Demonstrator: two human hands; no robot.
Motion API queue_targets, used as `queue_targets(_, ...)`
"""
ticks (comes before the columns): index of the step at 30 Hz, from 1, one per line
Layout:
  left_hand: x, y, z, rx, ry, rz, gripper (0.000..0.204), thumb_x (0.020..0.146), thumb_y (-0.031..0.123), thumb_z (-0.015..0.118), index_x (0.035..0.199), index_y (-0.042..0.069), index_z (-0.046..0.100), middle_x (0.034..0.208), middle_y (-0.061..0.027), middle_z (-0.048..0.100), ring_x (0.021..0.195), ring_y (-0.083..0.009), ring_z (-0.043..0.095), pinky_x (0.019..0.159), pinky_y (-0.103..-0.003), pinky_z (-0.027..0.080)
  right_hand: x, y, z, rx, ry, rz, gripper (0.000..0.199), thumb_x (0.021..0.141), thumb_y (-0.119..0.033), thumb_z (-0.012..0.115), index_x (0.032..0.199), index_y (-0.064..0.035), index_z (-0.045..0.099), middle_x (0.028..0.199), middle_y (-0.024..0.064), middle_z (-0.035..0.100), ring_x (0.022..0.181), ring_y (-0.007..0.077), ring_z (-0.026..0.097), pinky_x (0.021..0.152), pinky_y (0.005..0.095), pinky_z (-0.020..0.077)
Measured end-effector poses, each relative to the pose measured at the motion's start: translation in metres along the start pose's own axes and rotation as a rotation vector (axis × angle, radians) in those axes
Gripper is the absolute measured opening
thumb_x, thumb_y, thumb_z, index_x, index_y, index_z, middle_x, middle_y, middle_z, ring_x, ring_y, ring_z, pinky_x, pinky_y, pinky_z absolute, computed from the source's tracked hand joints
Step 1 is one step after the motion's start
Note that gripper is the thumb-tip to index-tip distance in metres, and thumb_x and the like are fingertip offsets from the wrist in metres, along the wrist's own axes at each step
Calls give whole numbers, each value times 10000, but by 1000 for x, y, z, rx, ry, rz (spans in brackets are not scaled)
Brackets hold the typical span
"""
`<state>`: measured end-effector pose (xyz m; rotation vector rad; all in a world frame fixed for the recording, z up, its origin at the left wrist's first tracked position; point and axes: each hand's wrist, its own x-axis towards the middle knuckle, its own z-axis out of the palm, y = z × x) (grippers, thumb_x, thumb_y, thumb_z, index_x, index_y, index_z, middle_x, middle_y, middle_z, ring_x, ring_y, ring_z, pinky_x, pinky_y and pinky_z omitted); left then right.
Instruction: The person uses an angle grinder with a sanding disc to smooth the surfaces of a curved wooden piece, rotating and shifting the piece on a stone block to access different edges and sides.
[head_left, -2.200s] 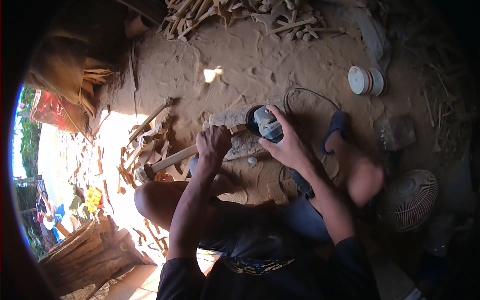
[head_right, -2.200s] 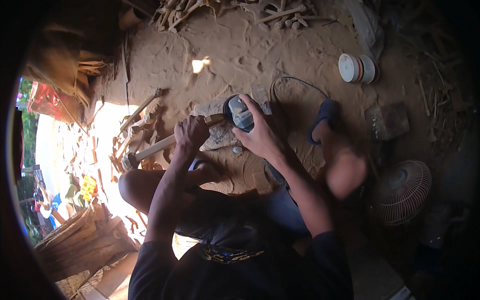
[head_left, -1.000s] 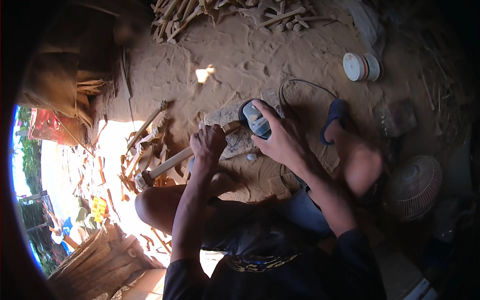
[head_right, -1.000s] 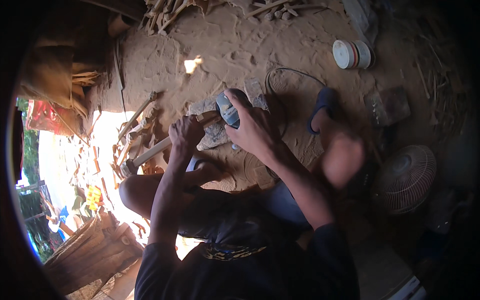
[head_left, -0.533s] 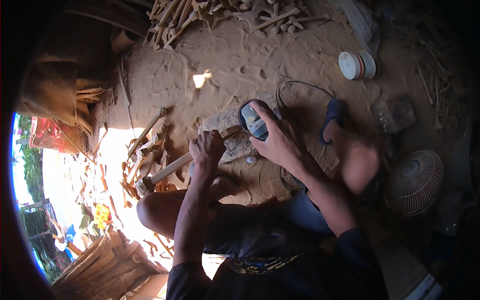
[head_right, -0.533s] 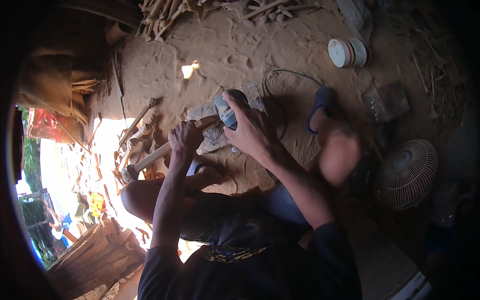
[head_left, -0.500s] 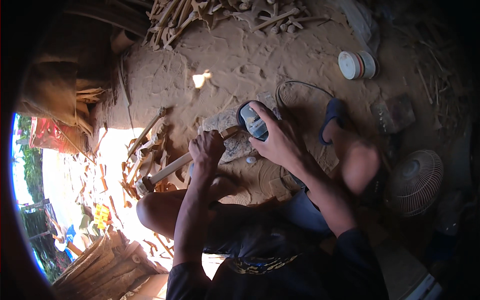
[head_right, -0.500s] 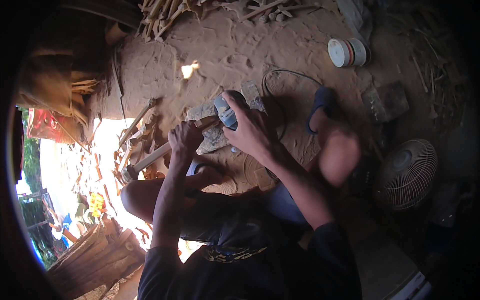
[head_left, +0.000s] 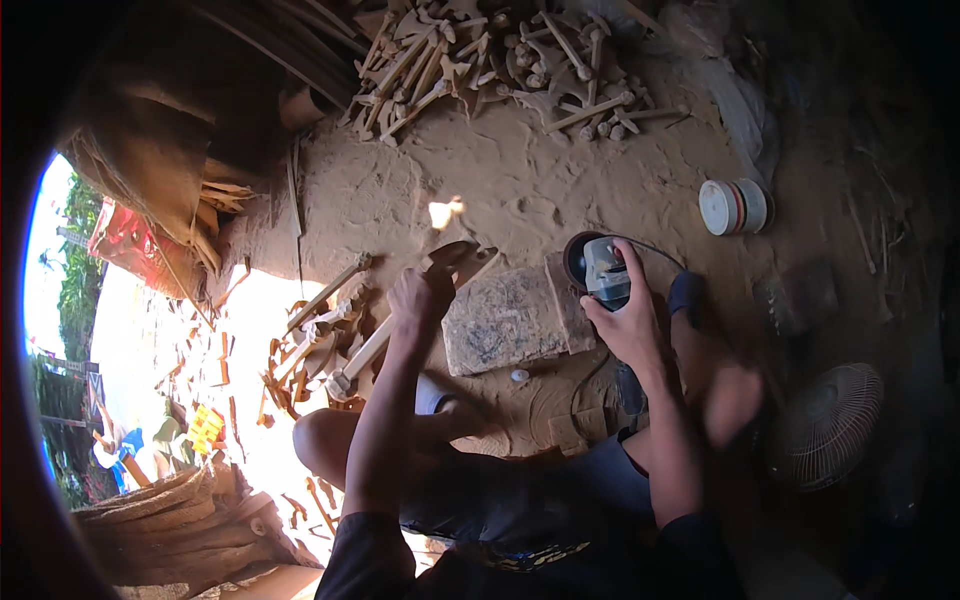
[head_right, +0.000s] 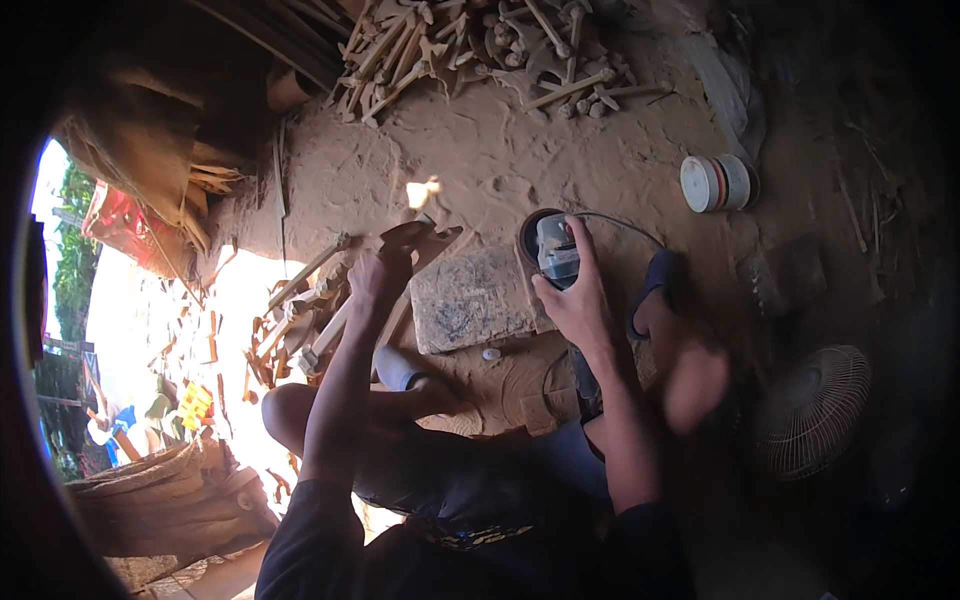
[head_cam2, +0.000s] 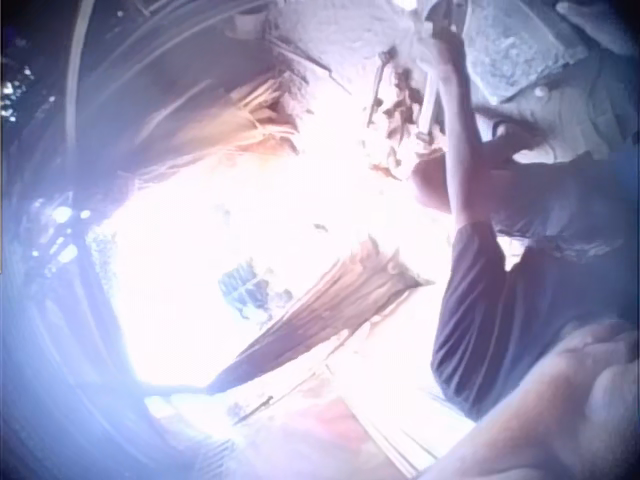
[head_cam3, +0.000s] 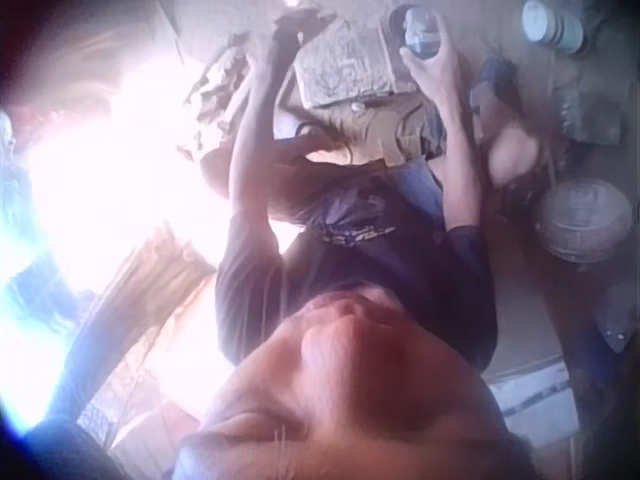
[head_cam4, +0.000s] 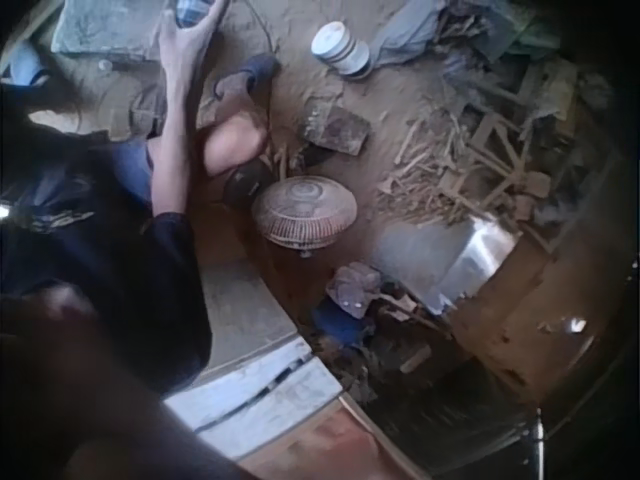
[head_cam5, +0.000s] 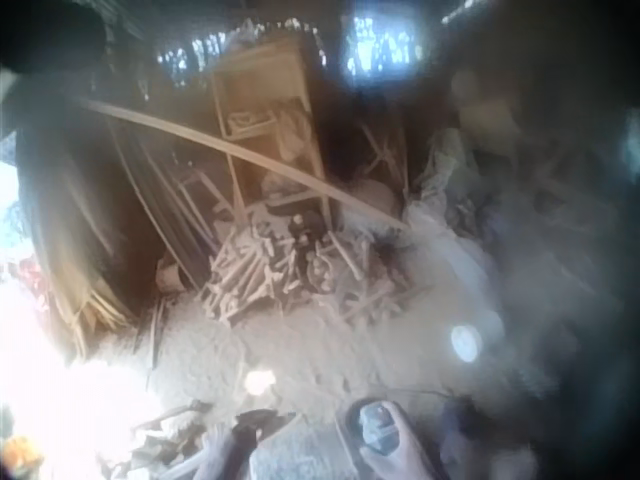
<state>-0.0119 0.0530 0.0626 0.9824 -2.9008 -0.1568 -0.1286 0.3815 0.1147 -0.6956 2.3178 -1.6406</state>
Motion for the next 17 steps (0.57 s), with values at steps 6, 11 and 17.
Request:
queue_targets(6, 26, 1, -34, -1151, -246, -237, 483, 981, 303, 819, 626, 87, 573, 577, 14, 543, 509, -84, 542, 498, -315, 421, 12, 21, -51, 26, 338, 83, 1005, 845, -178, 902, 1638, -4, 311, 1380, 203, 646, 1226, 310, 674, 1092, 420, 524)
queue_targets(11, -52, 10, 40, -1239, -373, -189, 384, 1000, 296, 819, 782, 21, 661, 713, -26, 645, 608, -127, 599, 538, -340, 474, 13, 5, -40, 367, 307, 193, 910, 825, -190, 935, 1548, 4, 418, 1254, 123, 681, 1115, 198, 687, 1021, 379, 542)
queue_targets(17, -143, 48, 109, -1427, -443, -349, 513, 1022, 249, 793, 1426, 80, 527, 983, -44, 683, 870, -148, 642, 789, -361, 565, 2, 6, -17, 309, 136, 184, 855, 842, -178, 924, 1544, -59, 451, 1317, 98, 662, 1175, 211, 663, 1043, 389, 527)
